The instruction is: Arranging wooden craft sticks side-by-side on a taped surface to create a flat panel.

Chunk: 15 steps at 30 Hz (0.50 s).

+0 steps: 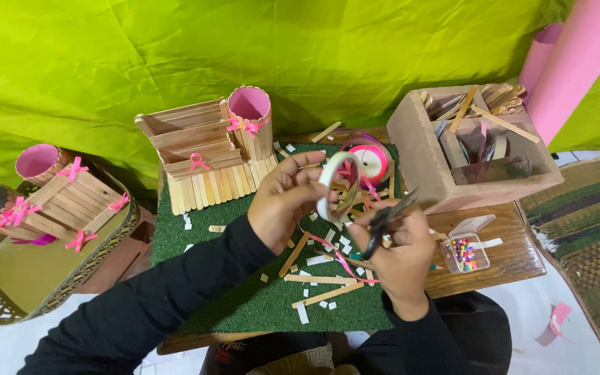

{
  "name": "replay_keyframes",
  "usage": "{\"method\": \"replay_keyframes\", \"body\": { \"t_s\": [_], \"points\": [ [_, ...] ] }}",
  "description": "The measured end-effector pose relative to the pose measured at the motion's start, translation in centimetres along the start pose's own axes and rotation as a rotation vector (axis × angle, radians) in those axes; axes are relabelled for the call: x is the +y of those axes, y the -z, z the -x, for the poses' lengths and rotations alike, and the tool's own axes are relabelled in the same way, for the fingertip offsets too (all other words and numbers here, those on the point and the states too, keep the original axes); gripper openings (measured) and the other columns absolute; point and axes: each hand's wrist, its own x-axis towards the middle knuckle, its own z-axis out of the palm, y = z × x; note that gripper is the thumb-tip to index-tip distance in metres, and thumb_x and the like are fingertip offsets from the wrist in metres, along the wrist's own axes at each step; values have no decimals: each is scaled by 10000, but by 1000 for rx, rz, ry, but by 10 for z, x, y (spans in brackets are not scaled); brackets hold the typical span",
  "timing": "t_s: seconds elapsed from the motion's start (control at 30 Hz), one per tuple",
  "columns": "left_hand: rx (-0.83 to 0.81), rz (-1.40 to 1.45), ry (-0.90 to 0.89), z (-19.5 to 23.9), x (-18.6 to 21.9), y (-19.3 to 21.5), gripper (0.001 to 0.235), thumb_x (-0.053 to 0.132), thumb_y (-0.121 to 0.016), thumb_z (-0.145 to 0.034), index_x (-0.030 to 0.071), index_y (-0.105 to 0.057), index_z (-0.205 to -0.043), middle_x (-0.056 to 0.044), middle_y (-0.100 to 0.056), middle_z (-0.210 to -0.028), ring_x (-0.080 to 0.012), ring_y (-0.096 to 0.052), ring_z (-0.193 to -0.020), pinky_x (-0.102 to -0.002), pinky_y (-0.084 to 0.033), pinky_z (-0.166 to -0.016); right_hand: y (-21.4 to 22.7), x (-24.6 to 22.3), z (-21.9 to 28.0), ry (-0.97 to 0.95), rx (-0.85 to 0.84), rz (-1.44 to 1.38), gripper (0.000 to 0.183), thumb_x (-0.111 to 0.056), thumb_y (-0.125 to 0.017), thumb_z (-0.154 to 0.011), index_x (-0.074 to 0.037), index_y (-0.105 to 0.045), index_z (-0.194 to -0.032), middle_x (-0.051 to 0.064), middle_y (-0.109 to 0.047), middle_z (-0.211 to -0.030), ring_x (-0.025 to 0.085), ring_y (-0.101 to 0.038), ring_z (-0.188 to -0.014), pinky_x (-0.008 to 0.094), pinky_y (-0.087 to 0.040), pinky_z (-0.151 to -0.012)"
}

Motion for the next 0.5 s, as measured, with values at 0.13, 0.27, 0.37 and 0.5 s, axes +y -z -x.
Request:
{"method": "replay_keyframes", "body": {
  "t_s": [0.13,0.27,0.37,0.5],
  "points": [
    [51,160,39,-4,18,9,524,13,-420,-874,-92,-446,-1387,-74,-608,-900,-100,-580,-666,-241,-559,-588,16,13,-10,-80,44,161,356,-25,-868,-792,15,-692,-1099,128,-732,-754,139,-645,-627,262,-502,-580],
    [81,293,58,-9,15,22,581,42,-406,-784,-79,-470,-1348,-39,-508,-841,-68,-473,-607,-219,-499,-534,20,29,-12,-73,76,231,330,30,-828,-791,16,-680,-1086,116,-719,-770,105,-559,-579,239,-445,-544],
    [78,365,93,-8,11,26,595,75,-424,-733,-81,-507,-1301,-33,-432,-798,-60,-395,-565,-204,-438,-482,24,39,-12,-123,67,136,380,-50,-880,-772,-20,-701,-1106,58,-685,-721,64,-526,-583,199,-396,-519],
    [62,427,167,-8,7,27,573,89,-414,-706,-56,-520,-1250,-22,-381,-804,-54,-333,-536,-199,-349,-435,17,22,-14,-116,97,-81,406,-29,-888,-751,14,-691,-1104,127,-715,-782,126,-657,-698,247,-534,-645]
  ]
}}
